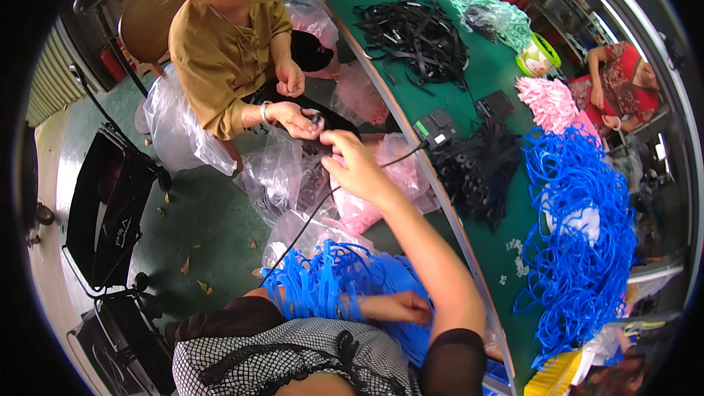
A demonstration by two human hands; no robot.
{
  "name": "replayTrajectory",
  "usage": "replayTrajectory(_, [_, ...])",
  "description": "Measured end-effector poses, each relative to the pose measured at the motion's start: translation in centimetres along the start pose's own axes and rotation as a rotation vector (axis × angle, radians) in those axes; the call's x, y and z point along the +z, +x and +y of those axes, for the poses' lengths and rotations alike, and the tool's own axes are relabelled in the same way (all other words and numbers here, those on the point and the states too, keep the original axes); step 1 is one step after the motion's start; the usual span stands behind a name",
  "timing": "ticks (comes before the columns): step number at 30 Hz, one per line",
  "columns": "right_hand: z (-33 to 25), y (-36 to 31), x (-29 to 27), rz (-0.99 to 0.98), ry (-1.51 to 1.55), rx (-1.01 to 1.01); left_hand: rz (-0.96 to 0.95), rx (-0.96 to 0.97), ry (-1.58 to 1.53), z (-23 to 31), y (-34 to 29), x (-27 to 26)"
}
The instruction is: Attaching small plastic or metal hooks to bundles of blue elastic cords.
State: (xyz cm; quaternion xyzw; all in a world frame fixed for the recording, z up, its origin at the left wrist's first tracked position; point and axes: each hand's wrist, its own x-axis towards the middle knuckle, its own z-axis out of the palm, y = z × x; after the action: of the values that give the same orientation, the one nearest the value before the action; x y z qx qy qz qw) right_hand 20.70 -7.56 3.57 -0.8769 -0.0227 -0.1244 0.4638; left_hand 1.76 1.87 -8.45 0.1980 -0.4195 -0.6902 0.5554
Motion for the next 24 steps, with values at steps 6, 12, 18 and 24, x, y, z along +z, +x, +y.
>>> replayTrajectory(6, [-6.7,-12.1,-8.9,-0.093,-0.019,0.239,0.154,-0.027,0.092,8.7,-0.4,-2.2])
replayTrajectory(12, [-6.2,-22.9,-10.4,0.233,0.239,0.346,0.345,0.086,0.015,11.5,0.5,-1.7])
replayTrajectory(18, [-6.1,-28.0,-9.0,0.472,0.321,0.357,0.329,-0.006,0.034,11.4,1.9,1.1])
replayTrajectory(24, [-7.7,-30.1,-9.3,0.438,0.375,0.481,0.268,-0.019,0.124,12.0,1.9,3.0])
